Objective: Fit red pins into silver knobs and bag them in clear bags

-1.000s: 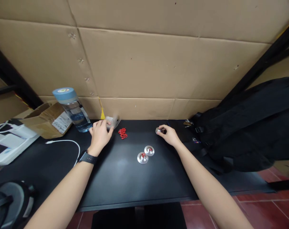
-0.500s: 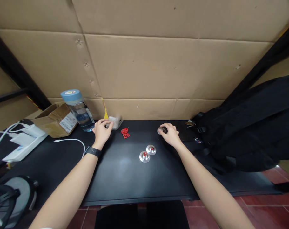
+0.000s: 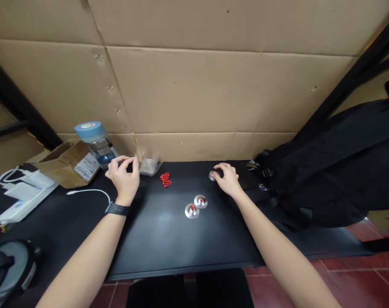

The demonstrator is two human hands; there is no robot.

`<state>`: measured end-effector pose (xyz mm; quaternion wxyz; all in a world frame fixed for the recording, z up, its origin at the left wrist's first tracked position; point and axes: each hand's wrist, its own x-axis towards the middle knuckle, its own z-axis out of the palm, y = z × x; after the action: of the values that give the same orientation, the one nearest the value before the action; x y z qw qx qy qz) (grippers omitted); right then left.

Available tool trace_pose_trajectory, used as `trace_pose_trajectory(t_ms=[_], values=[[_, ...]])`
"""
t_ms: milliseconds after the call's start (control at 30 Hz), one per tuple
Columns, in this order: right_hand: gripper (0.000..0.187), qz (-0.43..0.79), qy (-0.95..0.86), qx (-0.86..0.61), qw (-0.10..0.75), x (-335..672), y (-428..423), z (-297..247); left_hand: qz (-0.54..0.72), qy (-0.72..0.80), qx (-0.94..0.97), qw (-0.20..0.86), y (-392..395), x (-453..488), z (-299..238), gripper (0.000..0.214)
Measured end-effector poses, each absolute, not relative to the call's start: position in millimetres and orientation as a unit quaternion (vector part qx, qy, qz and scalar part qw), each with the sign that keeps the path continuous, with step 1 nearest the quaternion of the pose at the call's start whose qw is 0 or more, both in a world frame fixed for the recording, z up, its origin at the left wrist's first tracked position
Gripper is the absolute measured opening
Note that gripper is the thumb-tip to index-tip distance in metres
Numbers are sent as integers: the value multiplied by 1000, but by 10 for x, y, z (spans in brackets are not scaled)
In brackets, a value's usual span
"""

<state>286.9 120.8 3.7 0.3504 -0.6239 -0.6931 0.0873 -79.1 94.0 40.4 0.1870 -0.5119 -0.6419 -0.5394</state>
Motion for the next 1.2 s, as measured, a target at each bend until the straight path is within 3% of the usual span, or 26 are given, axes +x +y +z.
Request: trace_pose_trajectory(t_ms=[233, 367, 500, 667, 800, 1033, 1200], values=[[21, 25, -800, -479, 360, 2797, 1091, 142, -434, -523, -712, 179, 735, -142, 321, 19], [17, 119, -882, -356, 285, 2788, 1011, 255, -292, -464, -832, 86, 680, 115, 134, 20], [15, 227, -910, -284, 201, 2784, 943, 319, -241, -460, -853, 49, 656, 97, 72, 24], [28, 232, -913, -294, 162, 2751, 874, 337, -220, -458, -861, 33, 580, -29, 143, 24], [19, 213, -915, -307, 153, 2730, 840, 354, -225, -444, -867, 27, 482, -6, 261, 23], [10, 162, -922, -325, 134, 2677, 841, 320, -174, -348, -915, -107, 364, 122, 332, 22], [8, 119, -923, -340, 133, 2683, 849, 319, -164, -319, -928, -103, 372, 141, 248, 18]])
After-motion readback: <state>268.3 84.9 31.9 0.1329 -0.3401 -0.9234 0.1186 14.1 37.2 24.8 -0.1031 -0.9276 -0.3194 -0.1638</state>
